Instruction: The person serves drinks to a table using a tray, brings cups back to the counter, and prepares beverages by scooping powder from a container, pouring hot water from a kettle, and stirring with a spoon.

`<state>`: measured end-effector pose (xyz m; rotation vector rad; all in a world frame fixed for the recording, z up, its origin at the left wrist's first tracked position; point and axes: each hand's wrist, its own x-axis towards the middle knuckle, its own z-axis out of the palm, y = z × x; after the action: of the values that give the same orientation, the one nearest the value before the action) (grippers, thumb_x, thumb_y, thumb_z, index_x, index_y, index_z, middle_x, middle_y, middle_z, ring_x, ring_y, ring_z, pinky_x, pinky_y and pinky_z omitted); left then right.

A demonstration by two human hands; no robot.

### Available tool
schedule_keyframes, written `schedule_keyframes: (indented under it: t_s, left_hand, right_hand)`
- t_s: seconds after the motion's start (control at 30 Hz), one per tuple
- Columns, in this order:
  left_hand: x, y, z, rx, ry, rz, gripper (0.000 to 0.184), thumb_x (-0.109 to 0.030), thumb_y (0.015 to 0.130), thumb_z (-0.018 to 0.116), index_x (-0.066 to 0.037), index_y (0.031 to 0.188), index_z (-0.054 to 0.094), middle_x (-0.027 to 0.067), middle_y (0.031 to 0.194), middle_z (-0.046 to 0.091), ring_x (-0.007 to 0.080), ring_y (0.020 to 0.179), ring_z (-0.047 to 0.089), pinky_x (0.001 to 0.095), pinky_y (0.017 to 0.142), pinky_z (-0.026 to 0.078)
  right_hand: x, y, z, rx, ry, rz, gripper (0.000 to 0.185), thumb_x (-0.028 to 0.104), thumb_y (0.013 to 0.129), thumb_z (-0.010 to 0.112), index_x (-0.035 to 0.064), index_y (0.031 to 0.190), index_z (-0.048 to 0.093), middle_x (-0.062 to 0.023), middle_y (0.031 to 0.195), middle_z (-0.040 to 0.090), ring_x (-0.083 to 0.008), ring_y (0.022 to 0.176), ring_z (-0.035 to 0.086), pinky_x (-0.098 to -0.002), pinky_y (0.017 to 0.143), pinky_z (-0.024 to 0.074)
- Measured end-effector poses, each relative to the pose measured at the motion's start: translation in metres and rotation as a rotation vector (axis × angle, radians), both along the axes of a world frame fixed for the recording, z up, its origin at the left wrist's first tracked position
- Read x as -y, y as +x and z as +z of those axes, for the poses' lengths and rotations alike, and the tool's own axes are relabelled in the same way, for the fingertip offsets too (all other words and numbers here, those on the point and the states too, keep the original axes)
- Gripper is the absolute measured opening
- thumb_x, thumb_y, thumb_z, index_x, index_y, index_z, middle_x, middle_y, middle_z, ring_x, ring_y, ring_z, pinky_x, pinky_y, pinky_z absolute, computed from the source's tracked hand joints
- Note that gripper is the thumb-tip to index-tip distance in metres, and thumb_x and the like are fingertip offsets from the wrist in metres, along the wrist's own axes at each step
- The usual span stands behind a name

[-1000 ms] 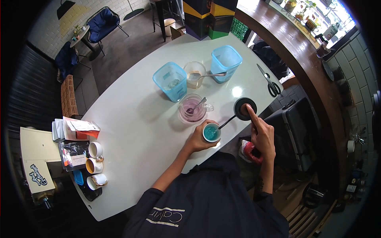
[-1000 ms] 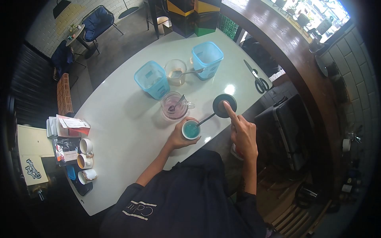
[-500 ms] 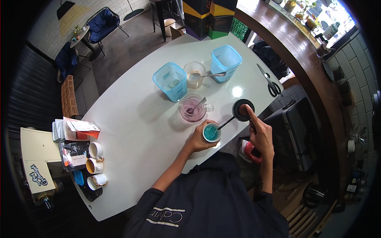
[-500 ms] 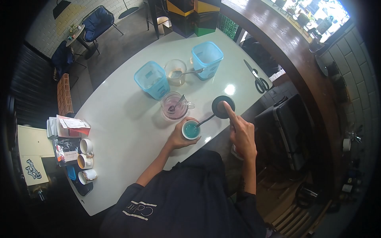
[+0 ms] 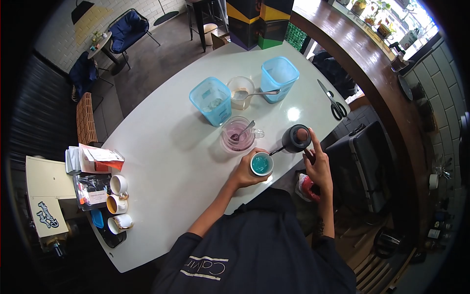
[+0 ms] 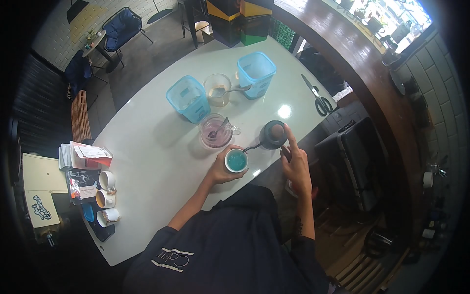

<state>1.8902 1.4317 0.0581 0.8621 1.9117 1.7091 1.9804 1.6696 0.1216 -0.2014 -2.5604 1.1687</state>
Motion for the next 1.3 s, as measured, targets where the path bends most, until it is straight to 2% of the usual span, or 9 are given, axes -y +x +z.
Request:
schedule_keyframes:
  t_s: [0.33,0.4,0.73,0.8,0.93,1.0,1.03,1.17,1.3]
  left_hand:
    - [0.006,0.009,0.008,-0.059,-0.018,0.087,0.059,-0.015,0.067,0.089,-0.004,0.115,0.056,0.0093,0.102,0.066,0.0178,0.094,0.066,0.0324,0.085,0.053]
    - [0.012,0.011,0.011,-0.077,-0.033,0.108,0.056,-0.014,0.068,0.087,-0.004,0.114,0.057,0.0076,0.103,0.066,0.0164,0.094,0.066,0.0313,0.085,0.052]
    - [0.053,0.010,0.016,-0.123,0.019,0.307,0.050,-0.011,0.068,0.085,-0.003,0.110,0.060,0.0066,0.103,0.066,0.0136,0.091,0.065,0.0296,0.083,0.053]
    - [0.060,0.010,0.012,-0.151,0.027,0.352,0.049,-0.009,0.068,0.084,-0.003,0.110,0.060,0.0066,0.103,0.066,0.0134,0.092,0.065,0.0294,0.084,0.052]
    - [0.073,0.009,0.007,-0.100,0.052,0.441,0.049,-0.010,0.068,0.084,-0.003,0.110,0.060,0.0069,0.105,0.066,0.0140,0.094,0.065,0.0292,0.084,0.052]
    - [0.078,0.008,0.006,-0.103,0.056,0.478,0.049,-0.010,0.068,0.084,-0.003,0.110,0.059,0.0070,0.105,0.066,0.0138,0.094,0.065,0.0295,0.085,0.052]
    - [0.080,0.007,0.006,-0.106,0.056,0.488,0.049,-0.010,0.068,0.084,-0.003,0.110,0.059,0.0070,0.105,0.066,0.0138,0.094,0.065,0.0295,0.085,0.052]
    - [0.087,0.004,0.009,-0.123,0.048,0.523,0.050,-0.009,0.068,0.084,-0.003,0.111,0.059,0.0072,0.105,0.066,0.0140,0.095,0.065,0.0302,0.085,0.052]
    - [0.089,0.002,0.002,-0.148,0.036,0.527,0.049,-0.008,0.069,0.084,-0.003,0.111,0.059,0.0076,0.105,0.067,0.0145,0.095,0.065,0.0304,0.085,0.052]
  right_hand:
    - [-0.001,-0.005,-0.020,0.052,-0.155,-0.042,0.090,-0.014,0.076,0.048,0.0161,0.158,0.026,-0.0065,0.065,0.051,-0.0095,0.059,0.044,-0.0235,0.060,0.0408]
    - [0.000,-0.007,-0.017,0.164,-0.160,-0.073,0.089,-0.014,0.077,0.052,0.0169,0.157,0.027,-0.0283,0.116,0.065,-0.0407,0.104,0.068,-0.0415,0.091,0.0520]
    - [0.005,-0.022,-0.023,0.076,-0.020,-0.046,0.088,-0.011,0.081,0.056,0.0182,0.156,0.023,-0.0318,0.119,0.062,-0.0465,0.100,0.065,-0.0521,0.085,0.0524]
    - [0.007,-0.021,-0.014,0.235,0.001,-0.074,0.087,-0.005,0.084,0.061,0.0172,0.157,0.020,-0.0306,0.122,0.061,-0.0488,0.104,0.062,-0.0529,0.085,0.0512]
    - [0.011,-0.026,-0.006,0.022,0.268,-0.121,0.074,-0.001,0.087,0.064,0.0097,0.153,0.032,-0.0259,0.121,0.062,-0.0398,0.088,0.067,-0.0428,0.076,0.0517]
    - [0.010,-0.032,0.002,-0.222,0.422,-0.246,0.059,0.004,0.089,0.066,0.0032,0.144,0.043,-0.0172,0.105,0.061,-0.0290,0.072,0.058,-0.0389,0.068,0.0480]
    - [0.023,-0.035,0.021,-0.159,0.263,-0.303,0.037,0.003,0.088,0.066,-0.0016,0.123,0.058,-0.0183,0.099,0.060,-0.0281,0.077,0.060,-0.0413,0.071,0.0486]
    - [0.056,-0.057,0.039,-0.211,0.001,-0.080,0.016,0.005,0.089,0.066,-0.0040,0.102,0.065,-0.0145,0.082,0.060,-0.0263,0.068,0.059,-0.0386,0.066,0.0471]
    - [0.078,-0.089,0.029,-0.087,0.014,0.049,0.024,0.011,0.087,0.071,-0.0030,0.106,0.067,-0.0130,0.079,0.060,-0.0230,0.063,0.055,-0.0353,0.061,0.0446]
